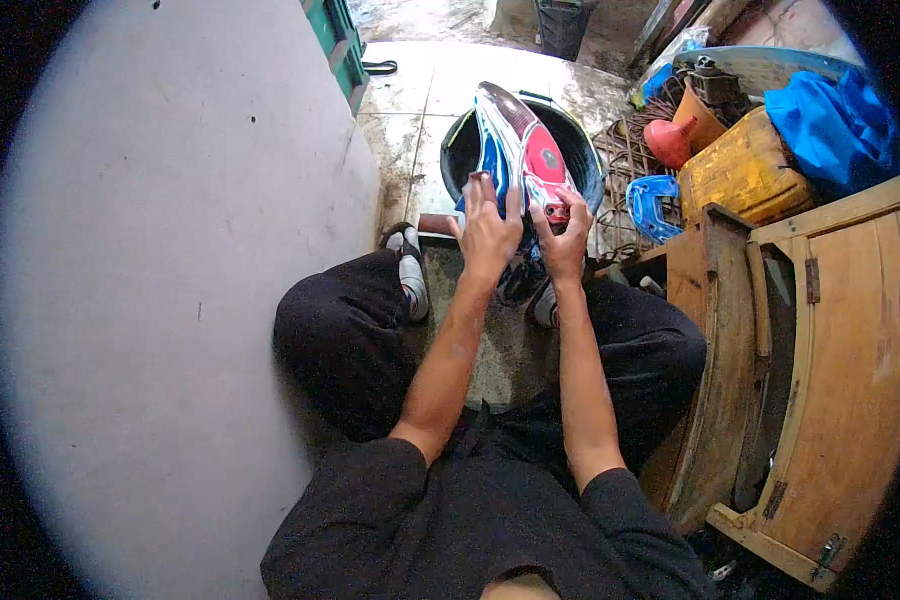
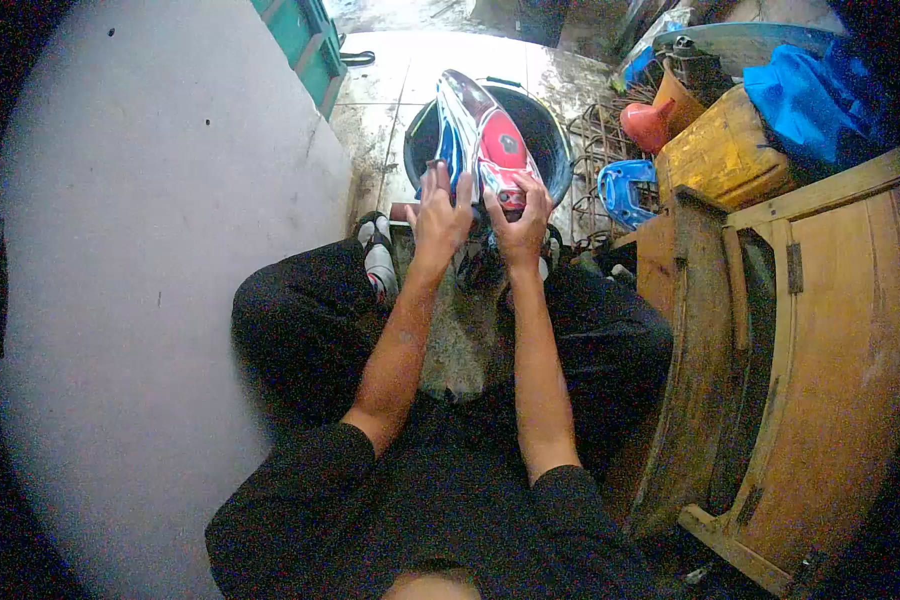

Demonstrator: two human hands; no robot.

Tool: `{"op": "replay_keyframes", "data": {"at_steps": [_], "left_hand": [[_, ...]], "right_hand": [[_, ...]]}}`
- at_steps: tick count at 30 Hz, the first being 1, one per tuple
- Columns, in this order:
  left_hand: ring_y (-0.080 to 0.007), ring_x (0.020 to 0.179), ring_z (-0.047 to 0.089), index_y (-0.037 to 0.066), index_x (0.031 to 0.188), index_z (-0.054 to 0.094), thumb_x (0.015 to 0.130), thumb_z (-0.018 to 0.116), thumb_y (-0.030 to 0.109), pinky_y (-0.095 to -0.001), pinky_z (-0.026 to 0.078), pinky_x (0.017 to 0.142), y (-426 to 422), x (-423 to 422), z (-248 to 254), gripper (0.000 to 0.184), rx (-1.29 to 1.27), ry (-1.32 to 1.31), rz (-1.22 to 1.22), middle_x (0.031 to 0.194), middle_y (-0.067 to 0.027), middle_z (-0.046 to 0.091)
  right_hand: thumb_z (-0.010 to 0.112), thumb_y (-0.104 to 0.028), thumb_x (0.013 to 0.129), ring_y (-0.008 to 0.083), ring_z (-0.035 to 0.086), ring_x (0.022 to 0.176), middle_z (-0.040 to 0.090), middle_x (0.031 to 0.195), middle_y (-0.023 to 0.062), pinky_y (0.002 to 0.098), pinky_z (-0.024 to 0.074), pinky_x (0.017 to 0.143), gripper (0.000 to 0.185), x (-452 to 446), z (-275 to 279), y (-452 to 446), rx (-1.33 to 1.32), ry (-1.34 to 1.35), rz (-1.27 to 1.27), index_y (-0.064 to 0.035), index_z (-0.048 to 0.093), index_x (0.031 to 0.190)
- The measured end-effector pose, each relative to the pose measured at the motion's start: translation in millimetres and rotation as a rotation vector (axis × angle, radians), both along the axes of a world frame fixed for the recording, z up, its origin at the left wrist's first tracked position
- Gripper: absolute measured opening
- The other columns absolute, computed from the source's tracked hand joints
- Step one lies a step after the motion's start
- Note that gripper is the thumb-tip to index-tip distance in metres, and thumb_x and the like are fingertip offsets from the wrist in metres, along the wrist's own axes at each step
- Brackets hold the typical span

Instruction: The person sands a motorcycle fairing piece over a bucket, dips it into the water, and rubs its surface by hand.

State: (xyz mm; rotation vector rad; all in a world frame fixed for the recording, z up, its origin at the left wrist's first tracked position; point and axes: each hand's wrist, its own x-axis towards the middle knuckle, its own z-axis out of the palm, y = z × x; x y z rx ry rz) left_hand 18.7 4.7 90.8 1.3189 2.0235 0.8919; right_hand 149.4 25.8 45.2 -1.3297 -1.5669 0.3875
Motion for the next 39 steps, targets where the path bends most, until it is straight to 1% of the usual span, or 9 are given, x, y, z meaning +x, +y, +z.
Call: {"op": "replay_keyframes", "data": {"at_steps": [4,8,13,17,21,26,29,33,39], "left_hand": [[-0.0336,0.148,0.025,0.003,0.152,0.033,0.099,0.039,0.055,-0.0622,0.015,0.116,-18.2,20.9,-5.7,0.074,0.200,0.062,-0.076,0.159,-0.0177,0.030],[-0.0329,0.148,0.025,0.006,0.151,0.036,0.101,0.034,0.055,-0.0617,0.015,0.116,-4.9,6.1,-15.1,0.070,0.123,-0.114,0.062,0.159,-0.0171,0.030],[-0.0341,0.147,0.028,0.003,0.150,0.036,0.100,0.033,0.058,-0.0648,0.014,0.115,0.9,-7.1,-25.6,0.075,0.004,-0.042,0.092,0.157,-0.0174,0.033],[-0.0332,0.148,0.025,0.002,0.151,0.035,0.100,0.038,0.057,-0.0612,0.014,0.116,-15.3,19.4,-26.0,0.075,0.239,0.006,-0.017,0.159,-0.0176,0.031],[-0.0338,0.148,0.024,0.006,0.150,0.036,0.100,0.035,0.058,-0.0644,0.015,0.114,10.4,-9.7,-39.8,0.072,0.170,-0.092,0.011,0.158,-0.0185,0.031],[-0.0413,0.132,0.044,0.004,0.143,0.044,0.100,0.034,0.059,-0.0654,0.021,0.107,34.2,-35.3,-59.1,0.071,0.035,-0.114,-0.001,0.139,-0.0239,0.050],[-0.0419,0.129,0.045,0.003,0.141,0.046,0.100,0.035,0.059,-0.0628,0.024,0.105,10.6,-32.2,-47.2,0.071,-0.022,-0.084,-0.003,0.139,-0.0256,0.050],[-0.0430,0.127,0.047,0.004,0.145,0.043,0.104,0.031,0.045,-0.0587,0.027,0.106,-16.5,0.6,-72.1,0.059,0.164,-0.028,0.202,0.138,-0.0246,0.051],[-0.0352,0.144,0.031,0.006,0.149,0.041,0.106,0.031,0.034,-0.0580,0.023,0.113,-13.4,-1.0,-73.3,0.052,0.245,-0.176,0.124,0.156,-0.0169,0.035]], "right_hand": [[0.079,-0.034,0.079,0.0334,0.051,0.120,0.061,0.124,0.0147,0.0437,0.0368,0.106,0.052,3.8,-4.4,4.0,0.064,-0.007,0.032,-0.0046,0.059,0.117],[0.079,-0.035,0.079,0.0337,0.050,0.120,0.061,0.123,0.0150,0.0434,0.0367,0.106,0.053,-0.6,1.6,2.0,0.030,0.004,0.004,-0.0042,0.059,0.118],[0.079,-0.035,0.079,0.0333,0.051,0.119,0.061,0.120,0.0154,0.0435,0.0378,0.104,0.052,-1.0,1.7,1.3,0.037,0.006,0.002,-0.0039,0.059,0.116],[0.078,-0.033,0.080,0.0342,0.052,0.116,0.060,0.119,0.0162,0.0439,0.0405,0.101,0.051,0.6,3.4,3.4,0.041,-0.006,0.019,-0.0026,0.057,0.116],[0.075,-0.031,0.084,0.0394,0.049,0.122,0.058,0.119,0.0199,0.0466,0.0391,0.104,0.049,-2.1,3.0,5.4,0.031,-0.146,-0.008,-0.0010,0.055,0.117],[0.063,-0.029,0.092,0.0459,0.046,0.124,0.054,0.125,0.0244,0.0526,0.0339,0.109,0.048,-11.0,9.9,-4.0,0.005,-0.227,-0.057,0.0016,0.048,0.126],[0.062,-0.028,0.093,0.0455,0.046,0.124,0.054,0.124,0.0240,0.0547,0.0309,0.111,0.045,-5.2,3.8,-2.1,-0.045,-0.135,-0.034,0.0028,0.049,0.123],[0.060,-0.024,0.094,0.0430,0.051,0.117,0.058,0.119,0.0226,0.0526,0.0306,0.114,0.034,-11.1,6.3,-7.9,0.082,-0.219,-0.051,0.0010,0.052,0.116],[0.063,-0.028,0.092,0.0417,0.052,0.117,0.059,0.116,0.0206,0.0524,0.0311,0.113,0.037,-11.8,4.6,-5.6,0.059,-0.198,-0.075,0.0011,0.055,0.114]]}}
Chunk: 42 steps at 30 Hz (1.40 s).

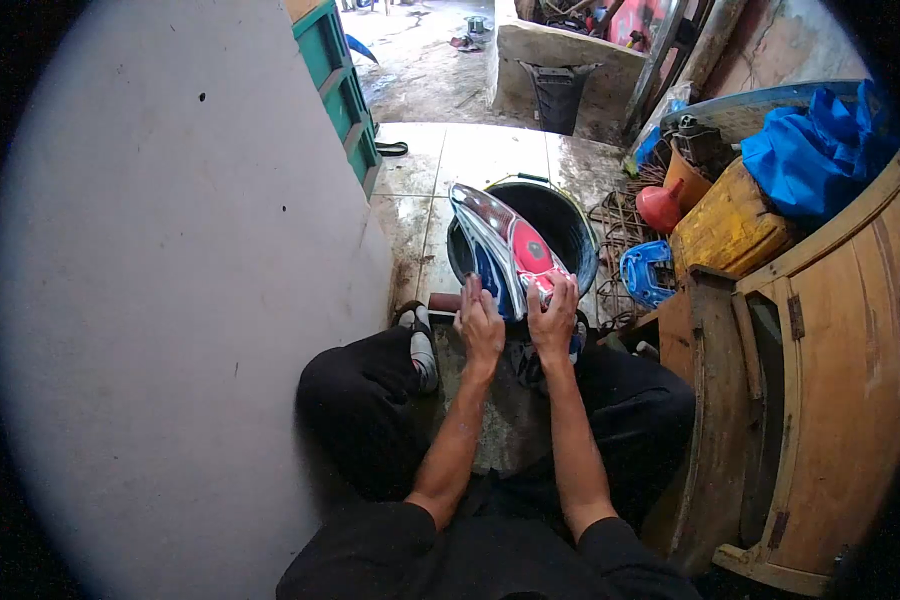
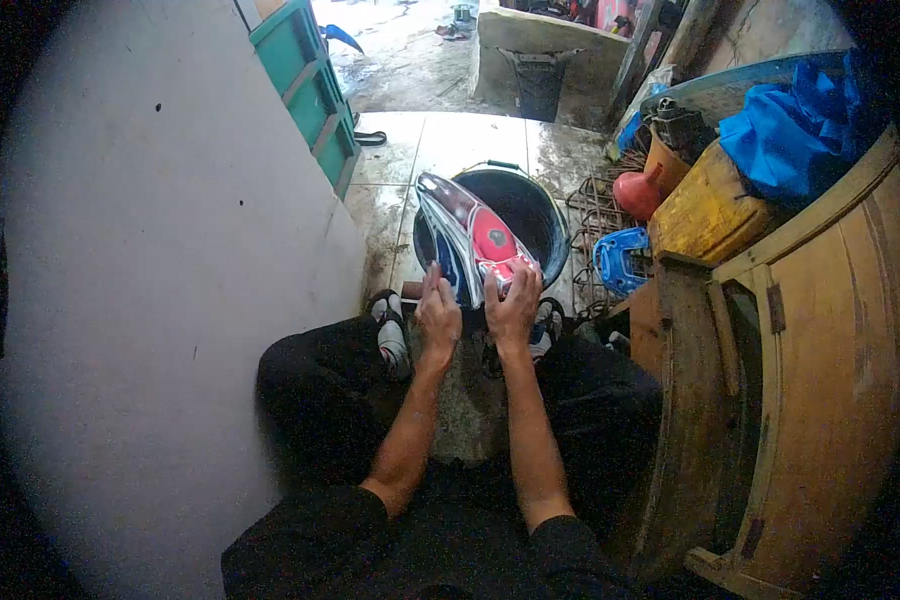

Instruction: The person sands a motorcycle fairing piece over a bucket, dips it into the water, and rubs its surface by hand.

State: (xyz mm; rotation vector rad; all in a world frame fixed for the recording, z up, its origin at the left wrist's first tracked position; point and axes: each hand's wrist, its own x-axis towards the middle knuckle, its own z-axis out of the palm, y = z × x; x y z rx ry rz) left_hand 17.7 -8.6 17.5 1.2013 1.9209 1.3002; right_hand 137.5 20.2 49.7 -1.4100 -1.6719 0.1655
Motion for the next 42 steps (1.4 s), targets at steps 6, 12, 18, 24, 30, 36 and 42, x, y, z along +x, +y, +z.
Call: {"op": "replay_keyframes", "data": {"at_steps": [6,12,18,24,30,36,42], "left_hand": [[-0.0330,0.148,0.027,0.009,0.150,0.041,0.106,0.031,0.031,-0.0582,0.018,0.115,-4.1,20.6,28.7,0.050,0.117,0.107,-0.079,0.158,-0.0145,0.033],[-0.0307,0.146,0.032,0.011,0.144,0.051,0.106,0.032,0.028,-0.0528,0.014,0.116,9.9,13.5,58.4,0.046,0.201,0.063,-0.279,0.153,-0.0108,0.043],[-0.0231,0.145,0.035,0.012,0.142,0.052,0.104,0.038,0.028,-0.0458,0.020,0.115,27.4,34.9,65.0,0.044,0.226,0.410,-0.222,0.152,-0.0099,0.045],[-0.0287,0.144,0.036,0.010,0.146,0.046,0.105,0.034,0.031,-0.0632,0.018,0.115,22.3,11.1,57.8,0.048,-0.075,0.372,0.024,0.154,-0.0147,0.039],[-0.0282,0.146,0.032,0.015,0.147,0.046,0.103,0.040,0.031,-0.0668,0.012,0.114,-2.4,37.1,65.3,0.048,0.112,0.561,-0.281,0.157,-0.0073,0.037],[-0.0302,0.146,0.032,0.012,0.150,0.039,0.105,0.034,0.030,-0.0662,0.020,0.112,18.5,20.5,52.9,0.049,-0.055,0.383,0.033,0.157,-0.0108,0.036],[-0.0340,0.147,0.029,0.011,0.150,0.041,0.106,0.031,0.031,-0.0657,0.017,0.113,5.4,14.6,7.3,0.049,0.080,0.117,0.085,0.155,-0.0144,0.037]], "right_hand": [[0.065,-0.034,0.091,0.0390,0.054,0.114,0.061,0.111,0.0195,0.0519,0.0322,0.112,0.038,-1.1,-2.6,12.7,0.025,-0.002,-0.042,0.0008,0.061,0.107],[0.061,-0.039,0.095,0.0374,0.062,0.098,0.066,0.096,0.0187,0.0443,0.0461,0.094,0.040,16.6,2.0,44.9,-0.192,0.257,-0.030,0.0002,0.066,0.098],[0.048,-0.056,0.098,0.0322,0.064,0.083,0.068,0.088,0.0204,0.0409,0.0485,0.079,0.060,35.7,6.7,56.2,-0.434,0.409,-0.050,0.0010,0.069,0.099],[0.057,-0.043,0.097,0.0392,0.063,0.091,0.068,0.095,0.0227,0.0462,0.0480,0.084,0.046,22.8,-4.7,48.7,-0.164,0.317,-0.040,0.0013,0.069,0.093],[0.057,-0.044,0.097,0.0387,0.064,0.082,0.068,0.088,0.0209,0.0445,0.0488,0.078,0.048,29.7,-5.0,54.7,-0.338,0.440,-0.052,0.0021,0.068,0.092],[0.064,-0.049,0.090,0.0403,0.054,0.109,0.061,0.111,0.0256,0.0497,0.0385,0.100,0.049,20.4,-14.4,45.4,-0.168,0.223,-0.032,-0.0020,0.068,0.104],[0.070,-0.047,0.086,0.0408,0.051,0.117,0.058,0.117,0.0268,0.0521,0.0345,0.103,0.050,2.9,-15.4,28.1,-0.001,0.088,-0.097,-0.0025,0.066,0.108]]}}
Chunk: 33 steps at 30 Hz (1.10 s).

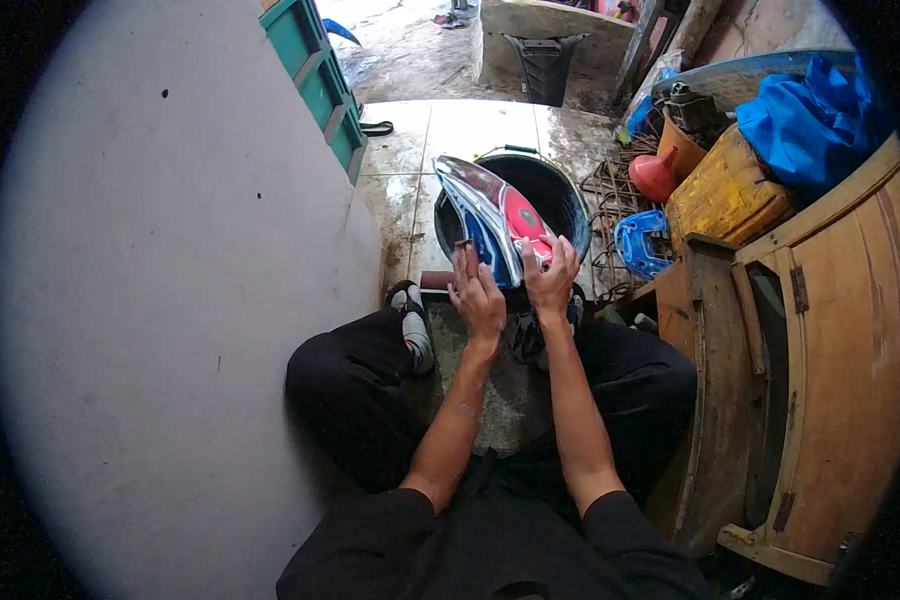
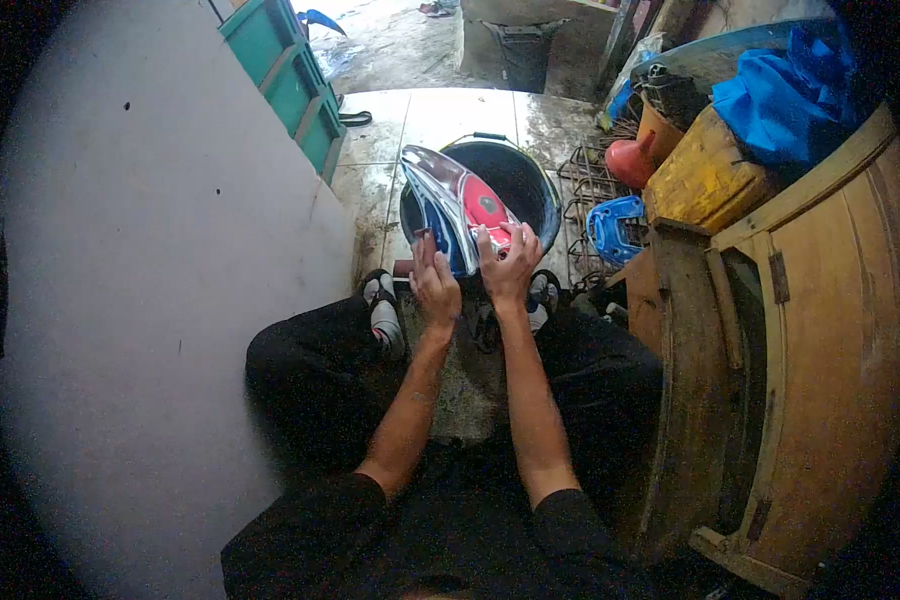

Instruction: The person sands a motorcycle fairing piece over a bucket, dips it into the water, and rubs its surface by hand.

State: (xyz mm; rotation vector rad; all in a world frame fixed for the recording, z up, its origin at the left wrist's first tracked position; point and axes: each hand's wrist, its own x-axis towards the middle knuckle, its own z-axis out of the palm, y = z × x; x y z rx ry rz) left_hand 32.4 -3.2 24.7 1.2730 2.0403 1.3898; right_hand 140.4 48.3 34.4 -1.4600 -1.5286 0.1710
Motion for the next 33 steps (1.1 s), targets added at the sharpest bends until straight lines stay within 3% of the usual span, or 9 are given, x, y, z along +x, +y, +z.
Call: {"op": "replay_keyframes", "data": {"at_steps": [3,6,12,20,24,26,29,30,33], "left_hand": [[-0.0344,0.148,0.025,0.011,0.149,0.042,0.106,0.032,0.030,-0.0638,0.007,0.115,3.1,-2.2,2.5,0.048,0.103,-0.132,-0.087,0.158,-0.0146,0.034],[-0.0339,0.148,0.024,0.011,0.149,0.042,0.106,0.032,0.029,-0.0640,0.006,0.115,16.6,-0.8,14.1,0.048,0.074,-0.033,-0.121,0.158,-0.0140,0.034],[-0.0411,0.144,0.030,0.009,0.148,0.042,0.105,0.031,0.028,-0.0641,0.012,0.115,41.3,-22.8,-4.7,0.048,0.098,-0.111,-0.226,0.154,-0.0176,0.038],[-0.0340,0.148,0.026,0.007,0.149,0.042,0.105,0.033,0.026,-0.0599,0.012,0.117,2.9,-4.4,26.0,0.049,0.105,-0.053,-0.368,0.158,-0.0153,0.034],[-0.0334,0.143,0.034,0.010,0.149,0.042,0.106,0.031,0.031,-0.0640,0.017,0.114,23.6,-18.7,6.9,0.049,-0.018,-0.208,-0.125,0.155,-0.0157,0.038],[-0.0332,0.145,0.032,0.011,0.149,0.042,0.106,0.031,0.031,-0.0662,0.016,0.113,19.2,-19.6,7.4,0.049,-0.143,-0.149,-0.081,0.157,-0.0137,0.036],[-0.0320,0.147,0.028,0.014,0.150,0.042,0.106,0.031,0.031,-0.0671,0.013,0.113,3.3,4.1,1.5,0.048,0.117,-0.089,-0.202,0.158,-0.0117,0.033],[-0.0306,0.150,0.023,0.016,0.150,0.041,0.106,0.031,0.031,-0.0659,0.010,0.114,-8.1,13.4,17.0,0.048,0.074,-0.065,-0.255,0.160,-0.0102,0.032],[-0.0299,0.150,0.022,0.016,0.152,0.040,0.106,0.030,0.031,-0.0654,0.007,0.114,-13.3,12.9,24.4,0.049,0.039,-0.034,-0.289,0.160,-0.0100,0.030]], "right_hand": [[0.071,-0.047,0.085,0.0391,0.052,0.116,0.059,0.116,0.0237,0.0508,0.0352,0.103,0.048,2.2,4.0,0.4,-0.046,0.080,-0.014,-0.0037,0.067,0.106],[0.071,-0.048,0.085,0.0378,0.051,0.117,0.058,0.117,0.0212,0.0498,0.0350,0.104,0.049,-2.8,9.1,2.7,-0.075,0.146,-0.081,-0.0036,0.068,0.106],[0.069,-0.050,0.085,0.0393,0.040,0.124,0.050,0.127,0.0220,0.0517,0.0293,0.107,0.055,-21.4,11.4,-1.3,-0.102,0.016,-0.193,-0.0031,0.065,0.114],[0.065,-0.054,0.088,0.0405,0.038,0.124,0.049,0.128,0.0231,0.0532,0.0275,0.108,0.060,-13.1,13.0,0.5,-0.167,-0.041,-0.113,-0.0022,0.061,0.118],[0.063,-0.058,0.088,0.0415,0.037,0.125,0.046,0.130,0.0246,0.0534,0.0265,0.109,0.066,-3.9,16.4,-3.2,-0.239,-0.058,-0.030,-0.0027,0.059,0.122],[0.064,-0.061,0.086,0.0420,0.035,0.125,0.045,0.131,0.0254,0.0543,0.0255,0.109,0.069,2.5,14.8,-1.6,-0.233,-0.054,0.005,-0.0039,0.057,0.125],[0.067,-0.063,0.082,0.0417,0.035,0.125,0.041,0.132,0.0241,0.0557,0.0243,0.109,0.075,9.0,-1.2,3.7,-0.219,-0.091,0.043,-0.0054,0.053,0.129],[0.068,-0.059,0.083,0.0377,0.040,0.124,0.044,0.129,0.0216,0.0499,0.0257,0.110,0.071,10.9,-4.6,4.5,-0.196,-0.118,0.032,-0.0060,0.055,0.128],[0.070,-0.058,0.083,0.0383,0.040,0.124,0.044,0.128,0.0215,0.0490,0.0275,0.109,0.070,14.2,-7.8,4.6,-0.170,-0.118,0.063,-0.0056,0.055,0.128]]}}
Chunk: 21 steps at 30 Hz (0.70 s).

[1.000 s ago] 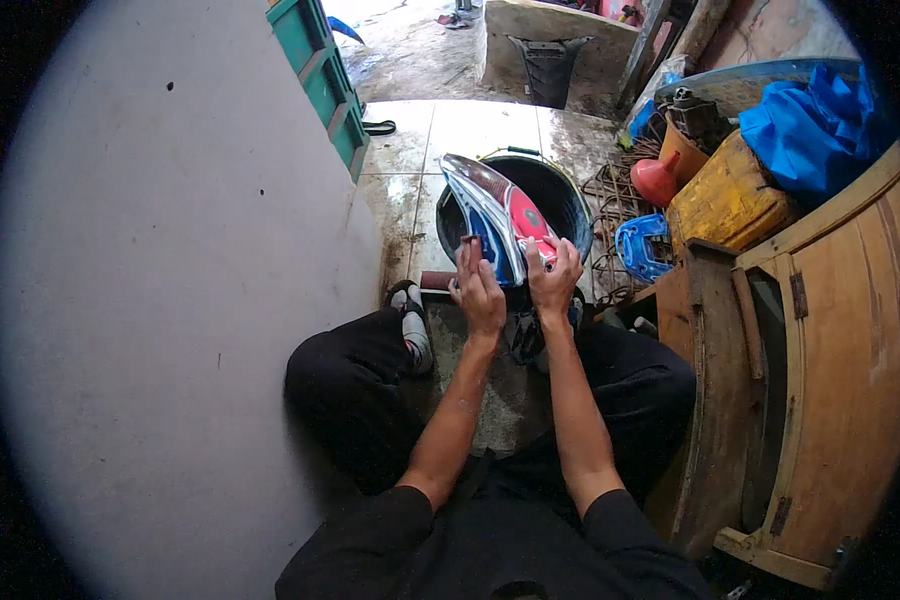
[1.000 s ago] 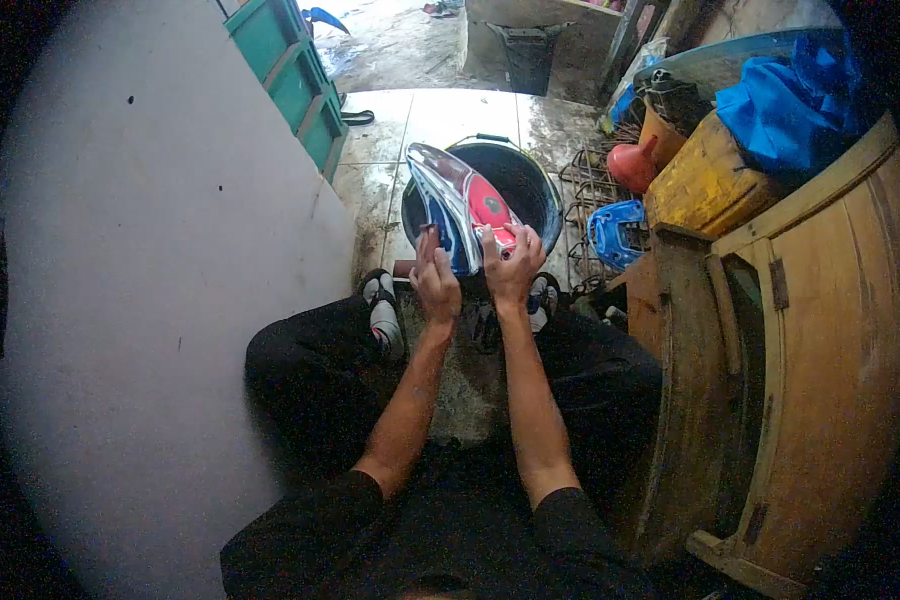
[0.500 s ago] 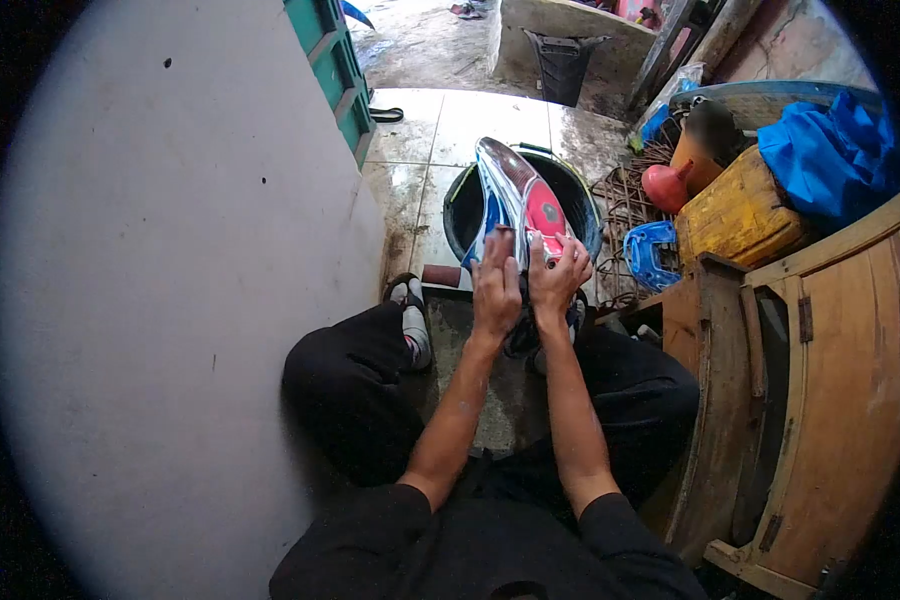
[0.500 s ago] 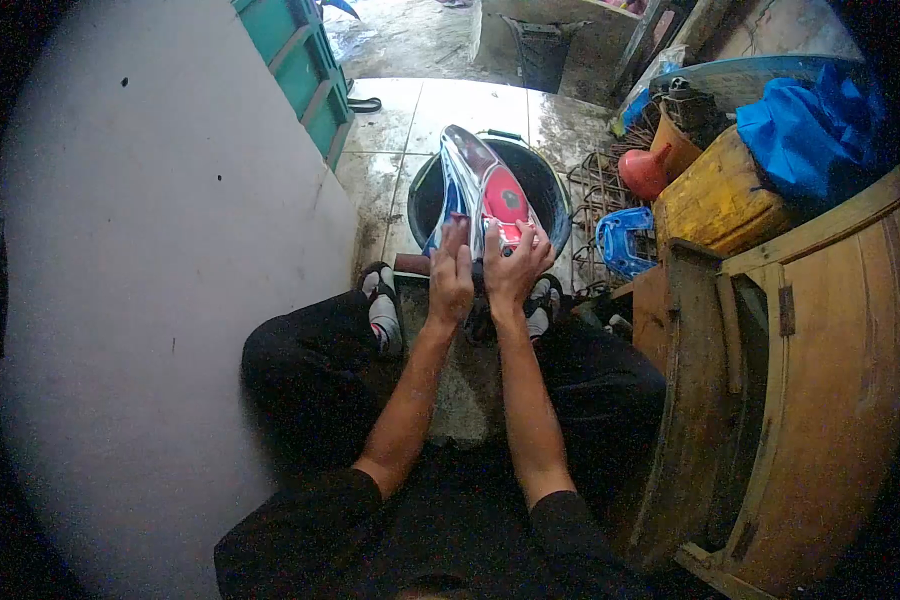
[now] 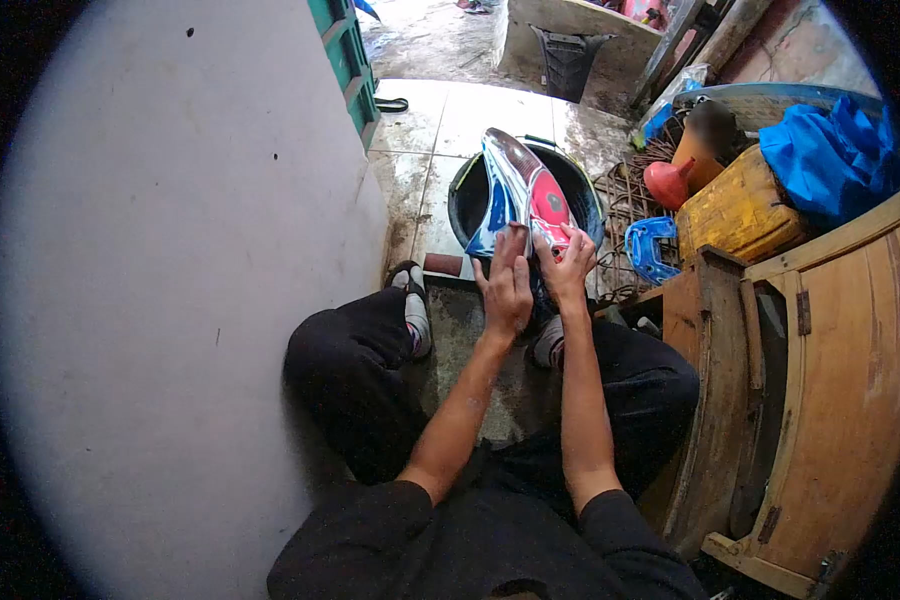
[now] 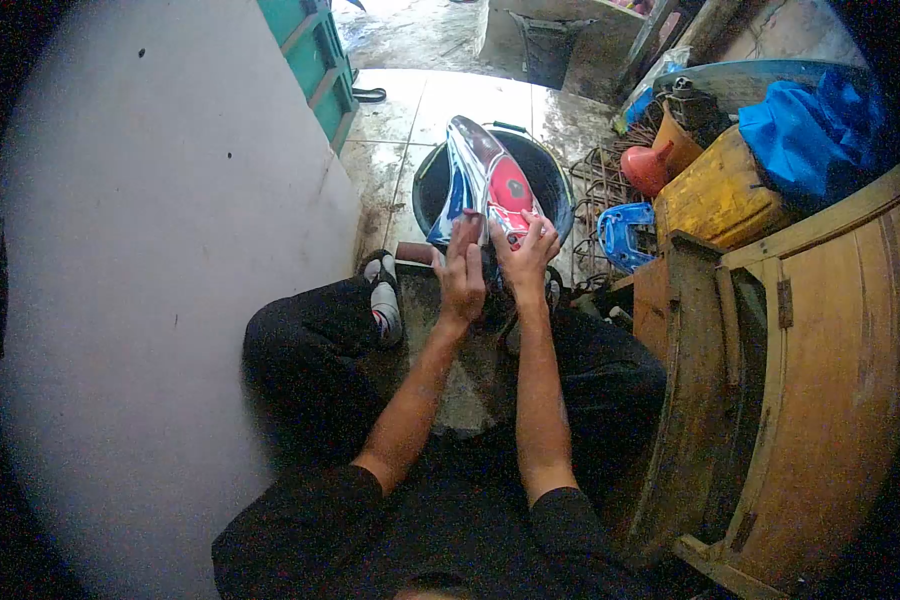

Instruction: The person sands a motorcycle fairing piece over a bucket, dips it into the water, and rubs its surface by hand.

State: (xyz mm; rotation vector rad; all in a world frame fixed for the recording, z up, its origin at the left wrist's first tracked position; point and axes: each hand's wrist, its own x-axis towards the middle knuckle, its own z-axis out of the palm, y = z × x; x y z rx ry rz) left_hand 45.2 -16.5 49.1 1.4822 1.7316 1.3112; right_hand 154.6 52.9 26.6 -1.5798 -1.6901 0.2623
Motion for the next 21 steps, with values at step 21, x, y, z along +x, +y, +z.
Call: {"op": "replay_keyframes", "data": {"at_steps": [21], "left_hand": [[-0.0354,0.140,0.041,0.002,0.139,0.053,0.103,0.037,0.022,-0.0516,0.031,0.110,5.9,-14.2,-35.2,0.045,0.079,0.008,0.276,0.146,-0.0200,0.048]], "right_hand": [[0.069,-0.061,0.082,0.0373,0.039,0.125,0.045,0.128,0.0208,0.0517,0.0265,0.108,0.072,-3.5,7.7,-6.3,0.048,0.046,-0.004,-0.0057,0.057,0.125]]}}
